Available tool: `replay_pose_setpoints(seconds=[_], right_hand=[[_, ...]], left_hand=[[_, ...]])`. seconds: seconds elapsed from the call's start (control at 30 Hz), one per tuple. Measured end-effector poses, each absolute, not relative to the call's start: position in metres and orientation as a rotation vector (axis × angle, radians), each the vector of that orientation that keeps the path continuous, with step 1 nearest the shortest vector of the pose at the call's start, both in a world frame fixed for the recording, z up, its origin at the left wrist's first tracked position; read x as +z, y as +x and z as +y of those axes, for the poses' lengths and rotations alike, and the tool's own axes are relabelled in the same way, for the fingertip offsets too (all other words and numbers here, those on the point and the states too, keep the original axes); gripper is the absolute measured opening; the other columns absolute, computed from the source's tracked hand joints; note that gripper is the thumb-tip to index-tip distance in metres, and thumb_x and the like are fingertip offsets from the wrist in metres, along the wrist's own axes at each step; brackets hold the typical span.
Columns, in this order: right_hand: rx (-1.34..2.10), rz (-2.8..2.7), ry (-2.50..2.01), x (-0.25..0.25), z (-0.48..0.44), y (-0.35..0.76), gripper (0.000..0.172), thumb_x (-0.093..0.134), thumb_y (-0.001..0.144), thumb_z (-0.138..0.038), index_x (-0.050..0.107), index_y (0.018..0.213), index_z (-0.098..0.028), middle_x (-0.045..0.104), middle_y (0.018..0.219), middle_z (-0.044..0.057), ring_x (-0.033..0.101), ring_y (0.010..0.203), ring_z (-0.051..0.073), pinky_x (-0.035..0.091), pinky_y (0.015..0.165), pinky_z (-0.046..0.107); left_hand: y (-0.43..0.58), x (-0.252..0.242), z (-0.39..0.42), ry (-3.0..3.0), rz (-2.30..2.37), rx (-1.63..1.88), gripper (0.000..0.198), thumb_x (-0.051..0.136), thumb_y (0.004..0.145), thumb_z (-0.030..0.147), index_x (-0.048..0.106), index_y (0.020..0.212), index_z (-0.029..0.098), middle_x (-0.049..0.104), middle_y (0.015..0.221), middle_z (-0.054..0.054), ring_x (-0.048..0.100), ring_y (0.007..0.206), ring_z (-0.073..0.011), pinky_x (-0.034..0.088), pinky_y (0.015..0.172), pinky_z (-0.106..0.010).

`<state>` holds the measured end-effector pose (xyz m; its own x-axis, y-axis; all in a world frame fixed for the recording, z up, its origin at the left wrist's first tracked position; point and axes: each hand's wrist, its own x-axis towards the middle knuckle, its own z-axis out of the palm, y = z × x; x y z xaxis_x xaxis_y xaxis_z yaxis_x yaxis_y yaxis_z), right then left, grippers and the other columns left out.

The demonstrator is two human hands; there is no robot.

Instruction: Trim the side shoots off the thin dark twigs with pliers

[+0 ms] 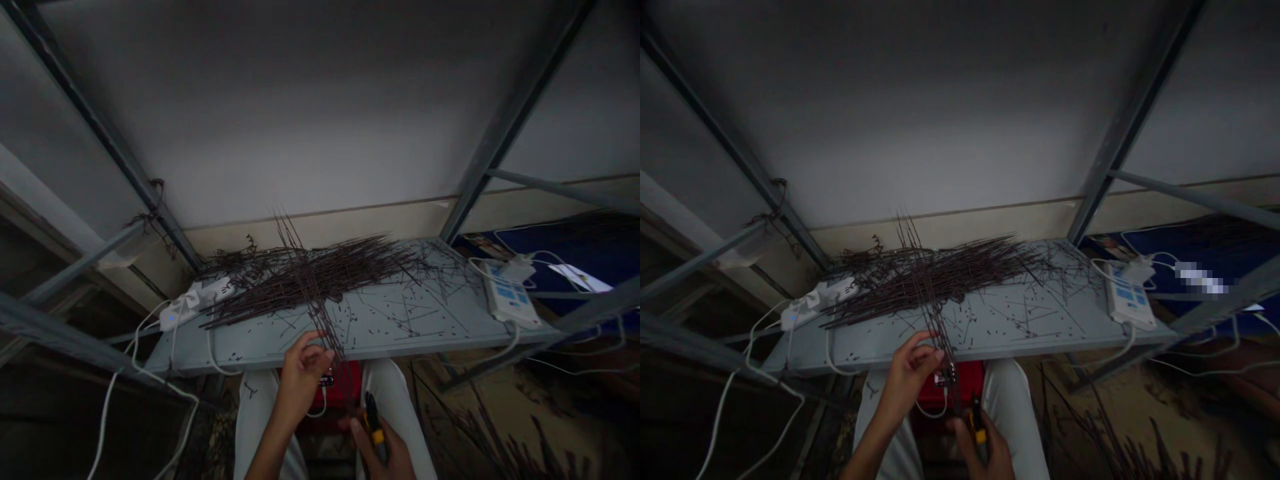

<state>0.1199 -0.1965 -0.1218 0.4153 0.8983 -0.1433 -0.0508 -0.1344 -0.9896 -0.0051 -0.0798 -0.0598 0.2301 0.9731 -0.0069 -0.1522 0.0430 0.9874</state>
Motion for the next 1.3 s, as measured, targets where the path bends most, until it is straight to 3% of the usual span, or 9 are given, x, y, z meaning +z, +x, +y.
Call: replay_pose_setpoints(seconds=[0.1,0.23,0.37,0.6,0.8,1.03,1.17,1.3], right_hand=[[0.94,-0.861,-1.48,-0.11,-0.177,0.133,0.049,0.077,0.07,-0.059,0.076,0.098,-0.019,0.077,0.098,0.01,0.068,0.098,0.032,0.054,0.09,0.038],[0.881,-0.949,-1.449,-0.094,-0.155,0.144,0.04,0.074,0.077,-0.055,0.072,0.092,-0.019,0.074,0.086,0.006,0.067,0.086,0.028,0.054,0.082,0.035],[0.905,-0.899,-1.422,-0.094,-0.15,0.142,0.04,0.072,0.079,-0.057,0.069,0.088,-0.018,0.069,0.078,0.003,0.063,0.077,0.023,0.052,0.074,0.031],[1.011,-0.578,-1.402,-0.114,-0.165,0.136,0.048,0.075,0.074,-0.062,0.07,0.095,-0.02,0.073,0.086,0.002,0.068,0.089,0.026,0.055,0.078,0.03],[0.886,-0.602,-1.437,-0.108,-0.164,0.135,0.049,0.078,0.071,-0.061,0.071,0.098,-0.02,0.076,0.096,0.005,0.067,0.104,0.03,0.056,0.085,0.032],[0.963,-0.434,-1.353,-0.107,-0.163,0.132,0.051,0.077,0.067,-0.068,0.071,0.09,-0.023,0.073,0.072,0.0,0.07,0.066,0.025,0.054,0.051,0.029],[0.98,-0.32,-1.255,-0.104,-0.164,0.128,0.051,0.08,0.063,-0.066,0.069,0.088,-0.023,0.073,0.073,0.0,0.069,0.063,0.023,0.054,0.051,0.029],[1.047,-0.305,-1.191,-0.101,-0.166,0.131,0.049,0.083,0.065,-0.06,0.068,0.09,-0.021,0.074,0.079,0.001,0.071,0.07,0.023,0.056,0.056,0.029]], left_hand=[[-0.001,-0.06,-0.086,1.205,0.924,1.057,0.04,0.077,0.082,0.04,0.067,0.113,0.017,0.069,0.072,-0.001,0.066,0.069,-0.0183,0.051,0.064,-0.026],[0.0,-0.061,-0.088,1.201,0.933,1.055,0.042,0.078,0.08,0.039,0.069,0.116,0.019,0.066,0.085,-0.002,0.063,0.07,-0.0157,0.049,0.064,-0.025],[-0.003,-0.062,-0.088,1.193,0.859,1.052,0.037,0.076,0.084,0.039,0.066,0.113,0.019,0.062,0.075,0.002,0.06,0.07,-0.0148,0.046,0.067,-0.024],[0.006,-0.076,-0.103,0.988,0.8,1.11,0.033,0.073,0.086,0.044,0.061,0.106,0.022,0.067,0.081,-0.001,0.064,0.08,-0.017,0.048,0.079,-0.027],[0.029,-0.077,-0.097,1.114,0.889,1.172,0.031,0.081,0.078,0.036,0.062,0.097,0.021,0.063,0.082,0.001,0.06,0.07,-0.013,0.047,0.065,-0.021],[0.041,-0.071,-0.093,1.139,0.876,1.203,0.022,0.08,0.079,0.032,0.065,0.086,0.017,0.064,0.075,0.0,0.062,0.073,-0.015,0.049,0.069,-0.023],[0.039,-0.071,-0.098,0.999,0.824,1.152,0.023,0.081,0.079,0.032,0.064,0.087,0.018,0.066,0.073,0.001,0.064,0.069,-0.0151,0.05,0.068,-0.024],[0.037,-0.071,-0.099,0.891,0.81,1.075,0.031,0.08,0.08,0.035,0.063,0.098,0.017,0.075,0.088,-0.008,0.07,0.08,-0.0207,0.056,0.072,-0.03]])
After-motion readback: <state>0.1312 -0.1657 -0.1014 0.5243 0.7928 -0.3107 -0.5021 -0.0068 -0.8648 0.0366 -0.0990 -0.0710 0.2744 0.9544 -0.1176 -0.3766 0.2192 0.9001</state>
